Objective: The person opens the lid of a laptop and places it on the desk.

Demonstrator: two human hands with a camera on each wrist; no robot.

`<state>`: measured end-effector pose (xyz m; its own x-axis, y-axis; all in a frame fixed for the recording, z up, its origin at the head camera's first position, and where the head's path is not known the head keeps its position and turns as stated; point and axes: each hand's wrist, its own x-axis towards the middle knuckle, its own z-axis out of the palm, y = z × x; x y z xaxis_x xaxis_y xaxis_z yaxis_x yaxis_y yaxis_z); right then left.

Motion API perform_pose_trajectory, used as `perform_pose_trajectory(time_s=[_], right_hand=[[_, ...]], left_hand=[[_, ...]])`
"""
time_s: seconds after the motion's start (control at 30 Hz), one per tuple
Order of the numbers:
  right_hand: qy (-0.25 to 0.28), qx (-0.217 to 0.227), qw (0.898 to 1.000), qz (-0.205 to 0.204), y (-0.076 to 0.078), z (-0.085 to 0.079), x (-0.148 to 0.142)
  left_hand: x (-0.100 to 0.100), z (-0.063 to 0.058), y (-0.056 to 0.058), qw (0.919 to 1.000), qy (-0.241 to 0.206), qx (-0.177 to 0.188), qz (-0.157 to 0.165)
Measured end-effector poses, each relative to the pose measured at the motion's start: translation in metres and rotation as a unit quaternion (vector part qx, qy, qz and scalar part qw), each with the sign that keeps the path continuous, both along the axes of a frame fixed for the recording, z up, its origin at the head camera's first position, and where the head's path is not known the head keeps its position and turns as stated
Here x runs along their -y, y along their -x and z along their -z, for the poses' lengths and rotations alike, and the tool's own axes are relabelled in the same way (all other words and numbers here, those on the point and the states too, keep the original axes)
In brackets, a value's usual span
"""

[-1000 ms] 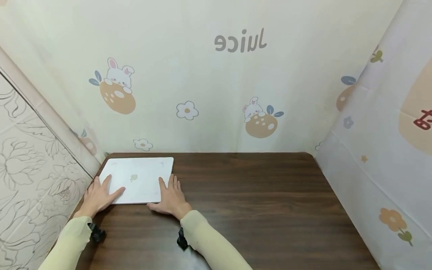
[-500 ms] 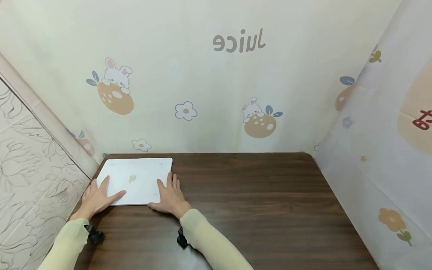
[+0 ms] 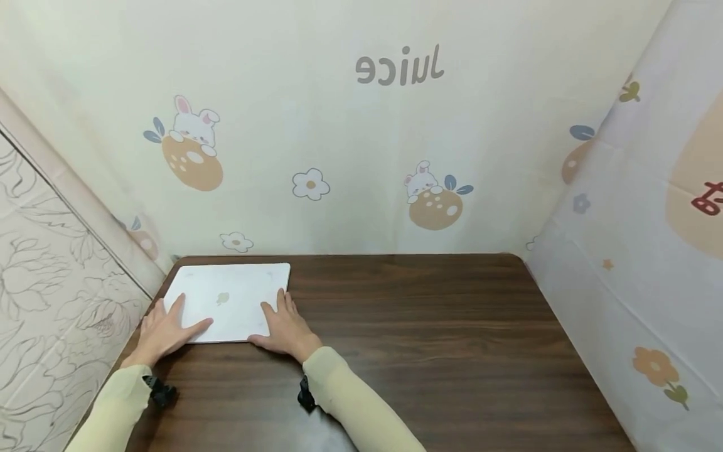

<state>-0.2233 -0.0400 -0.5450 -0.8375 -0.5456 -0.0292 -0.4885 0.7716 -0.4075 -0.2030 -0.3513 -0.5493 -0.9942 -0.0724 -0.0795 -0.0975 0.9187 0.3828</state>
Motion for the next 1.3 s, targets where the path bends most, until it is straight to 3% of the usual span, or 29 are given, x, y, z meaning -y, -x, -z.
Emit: perform_pose_trajectory(time_s=[0.37, 0.83, 1.3], right_hand=[[0.003, -0.009, 1.000, 0.015, -0.001, 0.002, -0.003], [-0.025, -0.001, 0.999, 0.025, 0.004, 0.003, 0.007], [-0.018, 0.022, 1.000, 0.009, 0.012, 0.005, 0.005]], left_hand=[[-0.010, 0.002, -0.001, 1.0000, -0.002, -0.001, -0.004], [0.001, 0.001, 0.006, 0.9989, -0.003, 0.031, 0.034], [0.000, 0.002, 0.005, 0.9989, 0.003, 0.021, 0.042]])
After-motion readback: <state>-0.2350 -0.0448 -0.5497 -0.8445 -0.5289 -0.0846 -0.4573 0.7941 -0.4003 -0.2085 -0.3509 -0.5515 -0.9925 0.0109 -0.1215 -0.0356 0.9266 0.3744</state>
